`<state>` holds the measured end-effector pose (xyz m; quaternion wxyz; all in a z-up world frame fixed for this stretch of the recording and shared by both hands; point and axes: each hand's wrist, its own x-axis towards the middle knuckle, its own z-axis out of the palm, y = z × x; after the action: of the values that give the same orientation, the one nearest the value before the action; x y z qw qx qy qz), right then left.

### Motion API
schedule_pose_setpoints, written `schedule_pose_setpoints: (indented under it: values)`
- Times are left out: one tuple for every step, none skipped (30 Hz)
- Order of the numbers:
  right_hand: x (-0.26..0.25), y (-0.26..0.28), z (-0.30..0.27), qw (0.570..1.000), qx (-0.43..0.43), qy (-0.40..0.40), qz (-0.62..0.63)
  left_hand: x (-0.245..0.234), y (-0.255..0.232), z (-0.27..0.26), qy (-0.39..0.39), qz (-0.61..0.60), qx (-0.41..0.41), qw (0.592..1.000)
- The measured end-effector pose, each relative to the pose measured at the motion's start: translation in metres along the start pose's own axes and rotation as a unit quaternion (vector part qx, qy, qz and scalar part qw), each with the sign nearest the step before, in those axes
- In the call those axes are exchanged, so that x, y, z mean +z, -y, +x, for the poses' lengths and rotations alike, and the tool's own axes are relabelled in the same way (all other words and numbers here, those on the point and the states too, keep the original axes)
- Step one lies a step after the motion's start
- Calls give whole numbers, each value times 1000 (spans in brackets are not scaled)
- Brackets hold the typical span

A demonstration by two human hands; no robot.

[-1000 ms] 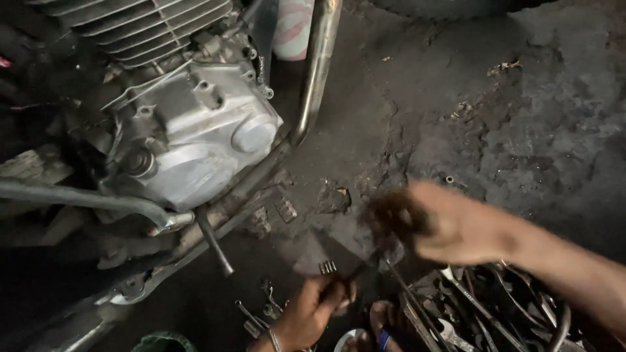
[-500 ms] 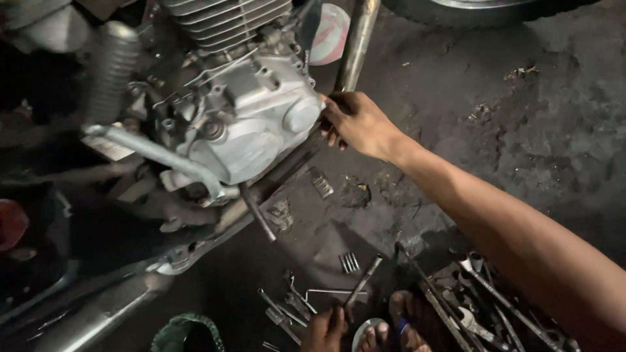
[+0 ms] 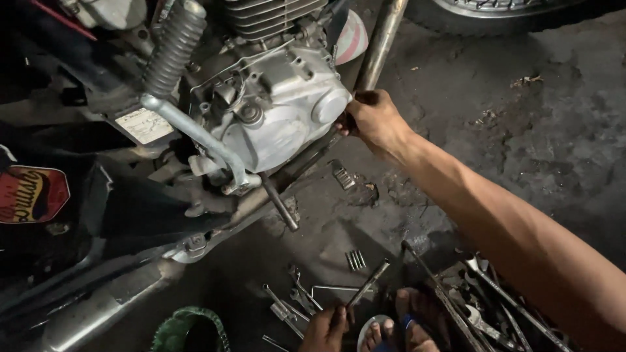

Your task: Using a T-handle socket wrench to unscrew and remove bolts from a motorcycle engine casing.

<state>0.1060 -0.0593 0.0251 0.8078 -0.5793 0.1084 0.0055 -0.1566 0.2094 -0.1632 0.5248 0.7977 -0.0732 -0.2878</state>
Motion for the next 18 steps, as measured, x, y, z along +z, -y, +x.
schedule_pose_setpoints:
  values:
    - [0, -2, 1, 998, 13, 3, 54, 0, 2, -1, -12, 20, -24, 999]
    - [-1, -4, 2, 994, 25, 6, 107, 1, 4, 0, -23, 41, -48, 998]
    - [0, -3, 0, 994, 24, 7, 107, 4, -3, -2, -23, 41, -47, 998]
    - [1, -3, -3, 994, 36, -5, 104, 6, -10, -4, -65, 47, -106, 991]
    - [3, -3, -5, 994, 47, -17, 102, 8, -17, -6, -106, 52, -164, 979]
    - [5, -2, -7, 994, 47, -15, 102, 5, -10, -4, -107, 52, -164, 979]
    - [6, -1, -8, 994, 50, -17, 92, 1, -3, -2, -67, 30, -107, 992]
    - [7, 0, -11, 995, 54, -20, 82, -1, 3, -1, -24, 8, -50, 998]
    - [8, -1, -11, 995, 54, -21, 82, 15, 46, -1, -24, 9, -50, 998]
    - [8, -1, -11, 997, 31, -21, 61, 31, 88, -1, -155, 125, 39, 979]
    - [9, -1, -11, 999, 9, -21, 41, 47, 131, 0, -280, 236, 126, 922]
    - [7, 1, -11, 999, 9, -21, 41, 38, 92, -1, -280, 236, 126, 922]
    - [6, 2, -12, 998, 18, -25, 63, 28, 54, -2, -212, 141, 9, 967]
    - [6, 4, -11, 996, 26, -28, 86, 18, 16, -3, -139, 41, -108, 984]
    - [6, 1, -12, 996, 26, -26, 85, 17, 13, -4, -140, 40, -108, 983]
    - [4, -2, -12, 994, 22, -14, 102, 18, 9, -6, -147, 57, -190, 969]
    - [2, -4, -13, 993, 18, -3, 119, 19, 5, -7, -154, 73, -271, 947]
    - [2, -4, -13, 993, 15, -4, 119, 20, 24, -4, -153, 74, -268, 948]
